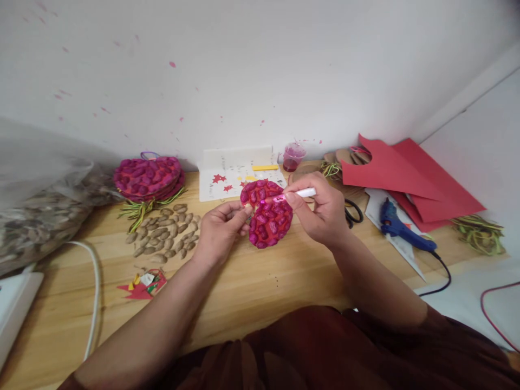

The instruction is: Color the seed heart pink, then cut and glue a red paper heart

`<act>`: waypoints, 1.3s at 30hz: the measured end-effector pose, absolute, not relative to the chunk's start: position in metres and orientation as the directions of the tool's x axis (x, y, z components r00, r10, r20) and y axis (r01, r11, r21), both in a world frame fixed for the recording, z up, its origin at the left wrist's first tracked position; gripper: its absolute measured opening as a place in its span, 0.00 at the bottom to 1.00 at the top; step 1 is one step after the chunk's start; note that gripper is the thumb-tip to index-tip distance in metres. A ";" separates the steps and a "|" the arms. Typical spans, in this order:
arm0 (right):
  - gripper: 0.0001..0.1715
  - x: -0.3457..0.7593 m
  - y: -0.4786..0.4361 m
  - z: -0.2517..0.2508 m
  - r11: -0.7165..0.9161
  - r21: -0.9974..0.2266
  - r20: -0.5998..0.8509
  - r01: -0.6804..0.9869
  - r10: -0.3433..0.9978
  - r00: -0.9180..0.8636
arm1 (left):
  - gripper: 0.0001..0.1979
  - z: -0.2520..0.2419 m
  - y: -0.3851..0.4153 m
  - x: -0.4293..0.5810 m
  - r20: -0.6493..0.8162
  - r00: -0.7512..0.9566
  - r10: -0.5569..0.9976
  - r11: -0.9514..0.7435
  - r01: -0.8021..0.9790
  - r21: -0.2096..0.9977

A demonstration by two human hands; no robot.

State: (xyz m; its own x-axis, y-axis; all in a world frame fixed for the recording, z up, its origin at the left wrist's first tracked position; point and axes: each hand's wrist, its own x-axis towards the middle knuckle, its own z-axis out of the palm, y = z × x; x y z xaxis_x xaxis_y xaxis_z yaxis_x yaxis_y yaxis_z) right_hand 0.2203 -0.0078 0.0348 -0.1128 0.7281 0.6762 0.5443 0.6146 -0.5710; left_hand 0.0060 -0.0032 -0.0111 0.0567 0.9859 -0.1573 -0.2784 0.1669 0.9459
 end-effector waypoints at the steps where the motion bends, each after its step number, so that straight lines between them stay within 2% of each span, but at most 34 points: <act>1: 0.02 0.220 -0.008 0.034 0.614 -0.567 0.677 0.549 0.727 -0.114 | 0.20 -0.010 -0.004 0.006 -0.138 0.051 0.989 0.147 -0.253 0.956; 6: 0.01 0.214 -0.010 0.033 0.626 -0.548 0.681 0.554 0.719 -0.139 | 0.20 -0.008 -0.007 0.007 -0.059 0.049 0.997 0.066 -0.149 0.987; 15: 0.00 0.209 -0.012 0.032 0.611 -0.505 0.702 0.610 0.702 -0.122 | 0.20 -0.006 -0.008 0.007 -0.043 0.067 0.997 0.050 -0.108 0.993; 25: 0.01 0.210 -0.012 0.033 0.597 -0.496 0.692 0.631 0.710 -0.127 | 0.20 -0.012 -0.001 -0.004 -0.030 0.250 0.968 0.059 -0.109 0.992; 30: 0.03 0.208 -0.015 0.037 0.613 -0.474 0.685 0.632 0.708 -0.172 | 0.17 -0.013 -0.002 -0.002 -0.028 0.211 0.977 0.045 -0.076 0.996; 34: 0.04 0.206 -0.019 0.041 0.623 -0.455 0.679 0.637 0.705 -0.204 | 0.19 -0.010 -0.004 0.001 -0.035 0.175 0.984 0.047 -0.069 0.997; 39: 0.04 0.208 -0.019 0.041 0.592 -0.475 0.687 0.651 0.712 -0.146 | 0.20 -0.010 -0.004 0.001 0.001 0.165 0.986 0.007 -0.048 0.999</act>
